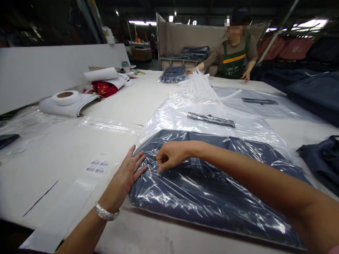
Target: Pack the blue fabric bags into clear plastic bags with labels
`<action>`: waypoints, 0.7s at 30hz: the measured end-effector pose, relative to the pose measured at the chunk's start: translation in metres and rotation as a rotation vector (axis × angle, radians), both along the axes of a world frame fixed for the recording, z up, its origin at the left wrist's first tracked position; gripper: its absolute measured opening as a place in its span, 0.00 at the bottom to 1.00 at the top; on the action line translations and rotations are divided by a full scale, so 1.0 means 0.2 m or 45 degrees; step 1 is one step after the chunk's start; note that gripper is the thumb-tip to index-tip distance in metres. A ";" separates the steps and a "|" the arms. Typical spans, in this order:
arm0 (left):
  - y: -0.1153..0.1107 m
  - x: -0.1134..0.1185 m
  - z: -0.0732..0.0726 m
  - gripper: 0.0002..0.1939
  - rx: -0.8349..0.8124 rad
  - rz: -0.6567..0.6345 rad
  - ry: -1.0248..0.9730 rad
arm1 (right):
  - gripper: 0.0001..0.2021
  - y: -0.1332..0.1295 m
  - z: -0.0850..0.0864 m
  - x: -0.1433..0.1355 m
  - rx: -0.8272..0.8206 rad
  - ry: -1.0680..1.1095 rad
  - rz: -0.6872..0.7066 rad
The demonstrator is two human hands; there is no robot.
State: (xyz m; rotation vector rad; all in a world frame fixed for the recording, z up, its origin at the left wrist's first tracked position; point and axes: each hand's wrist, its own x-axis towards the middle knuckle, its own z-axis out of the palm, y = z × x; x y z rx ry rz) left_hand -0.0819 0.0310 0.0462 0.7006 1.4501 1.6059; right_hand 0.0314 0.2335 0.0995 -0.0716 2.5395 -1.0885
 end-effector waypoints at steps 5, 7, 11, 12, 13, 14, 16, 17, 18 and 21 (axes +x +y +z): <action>-0.01 -0.04 -0.01 0.36 -0.121 -0.083 0.407 | 0.10 0.01 0.00 -0.04 0.032 0.020 0.010; -0.01 -0.05 -0.01 0.36 -0.134 -0.096 0.337 | 0.11 0.03 0.01 -0.03 -0.025 0.031 0.002; -0.02 -0.07 -0.02 0.35 -0.111 -0.077 0.138 | 0.13 0.05 0.06 -0.01 -0.246 -0.004 -0.025; -0.02 -0.08 -0.03 0.34 -0.103 -0.065 0.135 | 0.13 0.05 0.08 0.00 -0.310 -0.017 -0.034; -0.02 -0.08 -0.04 0.34 -0.096 -0.053 0.129 | 0.13 0.05 0.09 0.01 -0.369 -0.029 -0.042; -0.02 -0.08 -0.04 0.34 -0.087 -0.037 0.106 | 0.14 0.04 0.10 0.01 -0.422 -0.044 -0.047; -0.02 -0.08 -0.06 0.33 -0.065 -0.018 0.020 | 0.14 0.03 0.11 0.01 -0.496 -0.079 -0.042; -0.02 -0.08 -0.06 0.34 -0.054 -0.014 -0.019 | 0.14 0.02 0.11 0.00 -0.514 -0.097 -0.026; -0.02 -0.08 -0.06 0.34 -0.044 -0.013 -0.047 | 0.14 0.01 0.10 -0.01 -0.517 -0.113 -0.006; -0.01 -0.08 -0.06 0.34 -0.036 -0.002 -0.063 | 0.15 -0.01 0.05 -0.05 -0.370 -0.110 0.057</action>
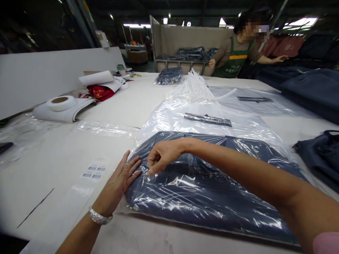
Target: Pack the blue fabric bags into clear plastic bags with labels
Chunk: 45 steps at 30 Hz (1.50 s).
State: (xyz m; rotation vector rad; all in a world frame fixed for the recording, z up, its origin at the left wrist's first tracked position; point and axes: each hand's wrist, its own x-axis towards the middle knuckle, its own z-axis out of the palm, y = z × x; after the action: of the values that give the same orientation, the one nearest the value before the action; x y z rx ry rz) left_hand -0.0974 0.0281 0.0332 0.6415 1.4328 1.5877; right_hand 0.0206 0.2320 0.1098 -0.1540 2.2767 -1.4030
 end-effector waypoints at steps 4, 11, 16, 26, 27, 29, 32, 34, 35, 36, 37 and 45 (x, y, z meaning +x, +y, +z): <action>0.00 0.00 0.00 0.34 -0.005 -0.002 0.037 | 0.11 -0.03 -0.06 -0.07 0.649 0.146 0.026; -0.02 -0.01 -0.02 0.33 -0.008 -0.035 0.090 | 0.12 -0.12 -0.07 -0.14 1.280 0.239 0.111; -0.01 0.00 -0.03 0.34 -0.016 -0.034 0.110 | 0.17 -0.10 -0.10 -0.17 1.375 0.324 0.123; 0.00 0.00 -0.04 0.36 -0.018 0.005 0.170 | 0.13 -0.10 -0.15 0.05 1.317 0.598 -0.575; 0.01 0.01 -0.03 0.35 -0.016 0.009 0.174 | 0.13 -0.16 -0.15 0.12 1.219 0.634 -0.571; 0.01 0.02 -0.02 0.35 -0.021 0.029 0.179 | 0.15 -0.31 -0.16 0.30 1.003 0.693 -0.536; 0.02 0.00 0.00 0.31 -0.002 0.080 0.095 | 0.17 -0.55 -0.16 0.62 0.610 0.702 -0.707; 0.03 -0.05 0.02 0.23 0.005 0.142 -0.070 | 0.15 -0.70 -0.18 0.84 0.223 0.550 -0.974; 0.03 -0.09 0.03 0.19 -0.002 0.204 -0.146 | 0.15 -0.77 -0.20 0.94 -0.004 0.425 -1.136; 0.03 -0.11 0.05 0.14 -0.013 0.286 -0.195 | 0.16 -0.83 -0.23 1.04 -0.235 0.286 -1.317; 0.04 -0.13 0.08 0.12 -0.019 0.376 -0.210 | 0.18 -0.88 -0.27 1.13 -0.464 0.154 -1.510; 0.05 0.32 0.15 0.22 0.051 -0.194 1.173 | 0.31 -0.94 -0.49 1.41 -1.750 0.301 -2.222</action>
State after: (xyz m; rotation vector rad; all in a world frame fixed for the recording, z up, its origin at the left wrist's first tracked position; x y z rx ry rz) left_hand -0.0333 0.0390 0.0633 1.5984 1.9194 1.2301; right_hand 0.3030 0.0438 0.0118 1.5946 0.5932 -3.5015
